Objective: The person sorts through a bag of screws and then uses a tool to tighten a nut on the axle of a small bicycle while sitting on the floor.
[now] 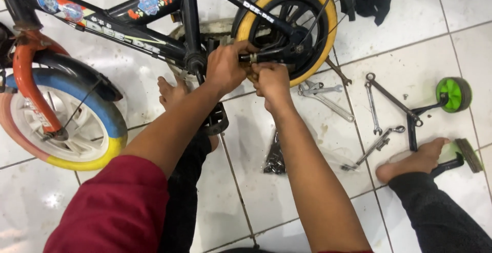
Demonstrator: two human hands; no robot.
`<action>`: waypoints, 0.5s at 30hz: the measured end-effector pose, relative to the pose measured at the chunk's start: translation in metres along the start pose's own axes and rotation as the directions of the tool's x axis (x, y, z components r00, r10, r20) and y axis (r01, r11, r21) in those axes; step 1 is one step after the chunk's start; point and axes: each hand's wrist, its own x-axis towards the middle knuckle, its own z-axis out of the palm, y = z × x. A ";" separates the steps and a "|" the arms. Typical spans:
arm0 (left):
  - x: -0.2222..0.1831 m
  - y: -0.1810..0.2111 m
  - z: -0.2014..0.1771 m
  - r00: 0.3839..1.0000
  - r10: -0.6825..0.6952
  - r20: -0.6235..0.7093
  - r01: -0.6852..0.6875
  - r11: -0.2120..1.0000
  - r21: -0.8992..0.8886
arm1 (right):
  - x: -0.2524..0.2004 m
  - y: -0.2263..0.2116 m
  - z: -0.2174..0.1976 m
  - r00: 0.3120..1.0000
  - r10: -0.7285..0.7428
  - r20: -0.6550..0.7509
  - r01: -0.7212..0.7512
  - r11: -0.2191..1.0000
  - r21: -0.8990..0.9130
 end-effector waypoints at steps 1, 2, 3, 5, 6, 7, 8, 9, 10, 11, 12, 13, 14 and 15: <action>-0.001 0.000 0.001 1.000 -0.001 0.006 0.001 1.000 -0.001 | -0.012 -0.004 0.002 1.000 0.005 -0.003 -0.005 1.000 0.002; -0.003 -0.001 0.003 1.000 0.010 0.000 -0.010 1.000 0.005 | -0.023 -0.007 0.004 1.000 0.010 -0.024 -0.010 1.000 0.015; 0.001 -0.001 0.000 0.999 0.031 -0.015 -0.031 0.999 0.016 | -0.030 -0.016 0.008 0.999 0.002 -0.042 -0.001 0.999 0.033; 0.000 -0.002 0.001 0.999 0.041 -0.023 -0.041 0.999 0.002 | -0.023 -0.008 0.001 0.985 -0.163 -0.062 0.147 0.967 -0.207; -0.003 -0.004 0.001 0.999 0.042 -0.028 -0.042 0.999 -0.017 | -0.021 -0.002 -0.001 0.948 -0.317 -0.043 0.267 0.858 -0.439; -0.003 -0.005 0.001 0.999 0.039 -0.029 -0.039 0.999 -0.016 | -0.039 -0.017 0.000 0.948 -0.316 -0.039 0.268 0.858 -0.438; -0.003 -0.007 0.001 0.999 0.041 -0.031 -0.042 0.999 -0.019 | -0.056 -0.032 0.001 0.922 -0.385 0.051 0.334 0.718 -0.611; -0.002 -0.007 0.002 0.998 0.049 -0.030 -0.050 0.998 -0.025 | -0.073 -0.048 0.001 0.889 -0.433 0.148 0.387 0.539 -0.748; 0.000 -0.007 0.003 0.998 0.051 -0.030 -0.052 0.998 -0.026 | -0.068 -0.047 0.001 0.889 -0.433 0.146 0.386 0.539 -0.749; 0.000 -0.009 0.004 0.998 0.048 -0.027 -0.049 0.998 -0.031 | -0.064 -0.045 0.001 0.869 -0.450 0.204 0.401 0.401 -0.824; -0.001 -0.011 0.004 0.999 0.045 -0.023 -0.046 0.998 -0.037 | -0.060 -0.042 0.003 0.849 -0.457 0.265 0.409 0.252 -0.877; -0.001 -0.011 0.005 0.999 0.038 -0.023 -0.039 0.999 -0.038 | -0.057 -0.039 0.004 0.850 -0.452 0.269 0.411 0.252 -0.876; -0.001 -0.010 0.006 0.999 0.035 -0.040 -0.037 0.998 -0.046 | -0.053 -0.036 0.006 0.835 -0.467 0.290 0.413 0.186 -0.891; 0.002 -0.008 0.007 0.998 0.040 -0.057 -0.043 0.998 -0.054 | -0.048 -0.035 0.006 0.818 -0.486 0.306 0.408 0.118 -0.905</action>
